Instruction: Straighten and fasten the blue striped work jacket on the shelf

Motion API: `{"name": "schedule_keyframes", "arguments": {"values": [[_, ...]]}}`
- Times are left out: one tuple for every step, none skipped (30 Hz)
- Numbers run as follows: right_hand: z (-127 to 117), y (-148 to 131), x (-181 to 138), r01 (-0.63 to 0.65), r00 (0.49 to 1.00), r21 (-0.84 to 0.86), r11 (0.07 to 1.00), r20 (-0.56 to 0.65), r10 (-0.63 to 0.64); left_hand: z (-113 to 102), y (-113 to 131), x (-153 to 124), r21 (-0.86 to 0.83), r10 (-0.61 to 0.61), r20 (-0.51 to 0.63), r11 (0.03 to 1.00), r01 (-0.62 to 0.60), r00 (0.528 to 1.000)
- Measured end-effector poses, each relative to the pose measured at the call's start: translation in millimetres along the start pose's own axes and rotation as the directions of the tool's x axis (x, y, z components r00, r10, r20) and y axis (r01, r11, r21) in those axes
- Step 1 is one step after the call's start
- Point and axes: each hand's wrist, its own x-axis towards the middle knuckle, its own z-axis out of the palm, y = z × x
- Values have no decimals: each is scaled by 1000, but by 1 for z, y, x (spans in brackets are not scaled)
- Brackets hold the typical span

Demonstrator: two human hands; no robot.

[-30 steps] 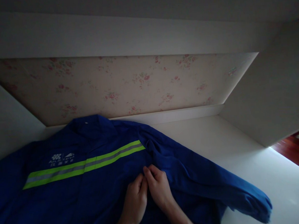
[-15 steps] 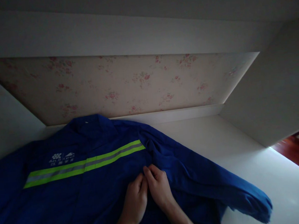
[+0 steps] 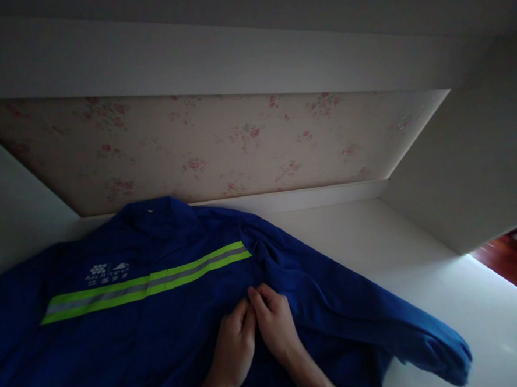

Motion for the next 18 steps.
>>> {"name": "schedule_keyframes", "arguments": {"values": [[0, 0, 0, -2, 1000, -1, 1000, 0, 2, 0, -1, 0, 2, 4, 1, 1000, -4, 1000], [0, 0, 1, -3, 1000, 0, 1000, 1, 3, 0, -1, 0, 3, 7, 2, 1000, -7, 1000], [0, 0, 1, -5, 1000, 2, 1000, 2, 5, 0, -2, 0, 3, 8, 3, 1000, -8, 1000], [1, 0, 1, -6, 1000, 4, 1000, 5, 6, 0, -2, 0, 1, 10, 5, 1000, -10, 1000], [1, 0, 1, -7, 1000, 5, 1000, 6, 7, 0, -2, 0, -3, 11, 7, 1000, -11, 1000], [1, -1, 1, -7, 1000, 7, 1000, 8, 7, 0, -1, 0, -6, 10, 3, 1000, -10, 1000], [1, -1, 0, -7, 1000, 6, 1000, 8, 7, 0, -1, 0, -5, 8, -3, 1000, -8, 1000], [1, -2, 0, -6, 1000, 5, 1000, 5, 6, 0, 0, 0, -3, 4, -10, 1000, -4, 1000], [1, -2, 0, -5, 1000, 5, 1000, 0, 5, 0, 1, 0, -3, -2, -15, 1000, 2, 1000], [1, -3, -1, -2, 1000, 6, 1000, -4, 2, 0, 1, 0, -4, -5, -19, 1000, 5, 1000], [0, -3, -1, 1, 1000, 8, 1000, -7, 0, 0, 2, 0, -7, -5, -19, 1000, 5, 1000], [0, -4, -1, 4, 1000, 8, 1000, -10, -4, 0, 2, 0, -9, -1, -17, 1000, 1, 1000], [0, -4, -1, 6, 1000, 8, 1000, -12, -5, 0, 1, 0, -10, 3, -15, 1000, -3, 1000], [0, -4, -1, 5, 1000, 6, 1000, -11, -5, 0, 1, 0, -9, 5, -14, 1000, -5, 1000], [0, -4, -1, 3, 1000, 3, 1000, -9, -3, 0, 0, 0, -6, 7, -13, 1000, -7, 1000], [0, -4, -1, -1, 1000, 1, 1000, -6, 1, 0, -1, 0, -6, 8, -12, 1000, -8, 1000], [0, -3, -1, -5, 1000, -2, 1000, -4, 5, 0, -2, 1, -7, 9, -13, 1000, -9, 1000], [0, -3, -1, -8, 1000, -4, 1000, -1, 8, 0, -2, 1, -8, 9, -14, 1000, -10, 1000]]}}
